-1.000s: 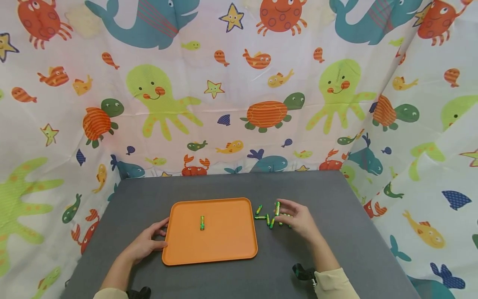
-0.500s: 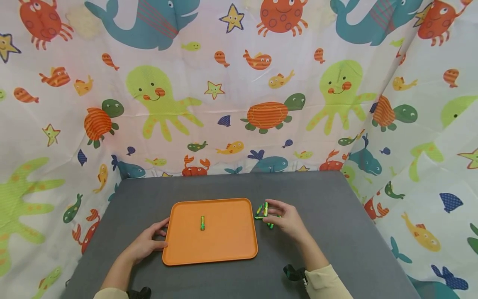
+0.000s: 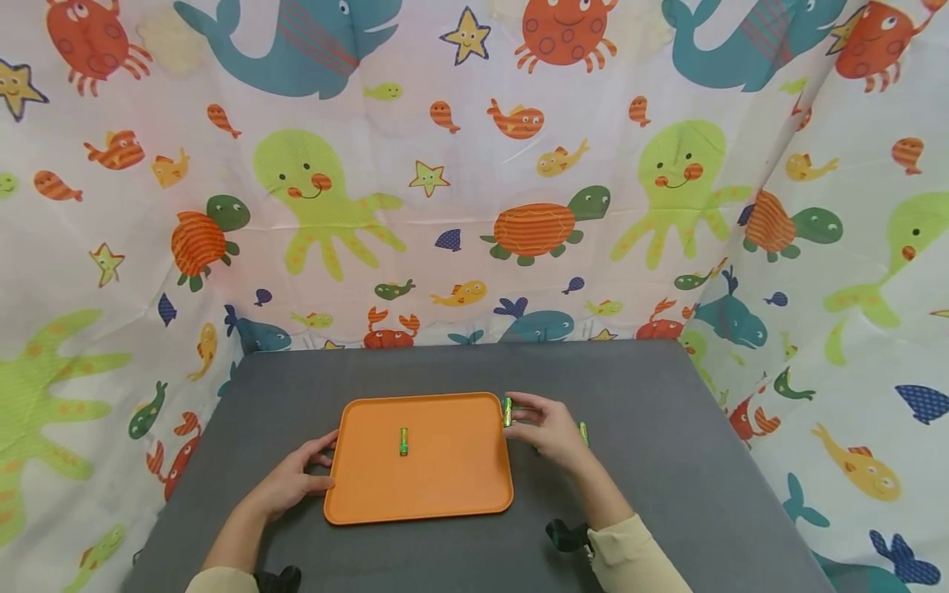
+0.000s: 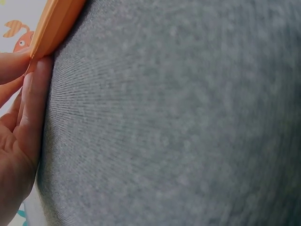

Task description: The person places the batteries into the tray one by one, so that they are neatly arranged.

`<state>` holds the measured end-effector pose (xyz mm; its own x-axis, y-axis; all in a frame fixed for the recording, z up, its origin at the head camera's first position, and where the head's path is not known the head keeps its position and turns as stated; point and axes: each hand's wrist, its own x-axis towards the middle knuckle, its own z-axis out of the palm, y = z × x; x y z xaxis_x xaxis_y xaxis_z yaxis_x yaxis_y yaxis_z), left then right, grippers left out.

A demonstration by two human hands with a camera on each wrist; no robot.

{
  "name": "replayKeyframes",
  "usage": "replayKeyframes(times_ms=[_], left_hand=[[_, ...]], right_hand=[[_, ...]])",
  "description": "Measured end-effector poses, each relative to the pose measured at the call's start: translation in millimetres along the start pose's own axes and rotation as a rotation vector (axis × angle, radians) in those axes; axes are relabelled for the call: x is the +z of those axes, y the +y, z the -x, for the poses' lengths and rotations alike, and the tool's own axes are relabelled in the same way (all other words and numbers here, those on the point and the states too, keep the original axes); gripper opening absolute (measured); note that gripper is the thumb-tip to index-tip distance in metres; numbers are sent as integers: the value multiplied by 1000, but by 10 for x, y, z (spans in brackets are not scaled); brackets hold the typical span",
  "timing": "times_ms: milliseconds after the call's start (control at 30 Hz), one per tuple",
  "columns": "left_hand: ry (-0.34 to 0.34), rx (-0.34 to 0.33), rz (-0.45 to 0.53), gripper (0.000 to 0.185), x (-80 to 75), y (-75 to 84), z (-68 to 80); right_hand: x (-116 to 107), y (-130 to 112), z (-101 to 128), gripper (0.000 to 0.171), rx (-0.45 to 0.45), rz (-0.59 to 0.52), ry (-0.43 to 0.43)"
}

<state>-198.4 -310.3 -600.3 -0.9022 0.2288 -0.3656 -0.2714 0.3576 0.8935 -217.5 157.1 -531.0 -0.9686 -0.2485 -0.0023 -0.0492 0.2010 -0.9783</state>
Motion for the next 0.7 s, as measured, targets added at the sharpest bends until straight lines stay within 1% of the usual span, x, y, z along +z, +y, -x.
replayKeyframes(times_ms=[200,333,533,700], left_hand=[[-27,23,4,90,-24,-13,6],[-25,20,3,90,-34,-21,18],[-20,22,6,90,-24,-15,19],[-9,15,4,90,-15,-22,15]], right_hand=[[110,-10,-55,57,-19,28,-14],[196,-19,-91,55,-38,31,-41],[311,-33,-138,54,-43,23,-79],[416,-9,-173,53,-39,18,-89]])
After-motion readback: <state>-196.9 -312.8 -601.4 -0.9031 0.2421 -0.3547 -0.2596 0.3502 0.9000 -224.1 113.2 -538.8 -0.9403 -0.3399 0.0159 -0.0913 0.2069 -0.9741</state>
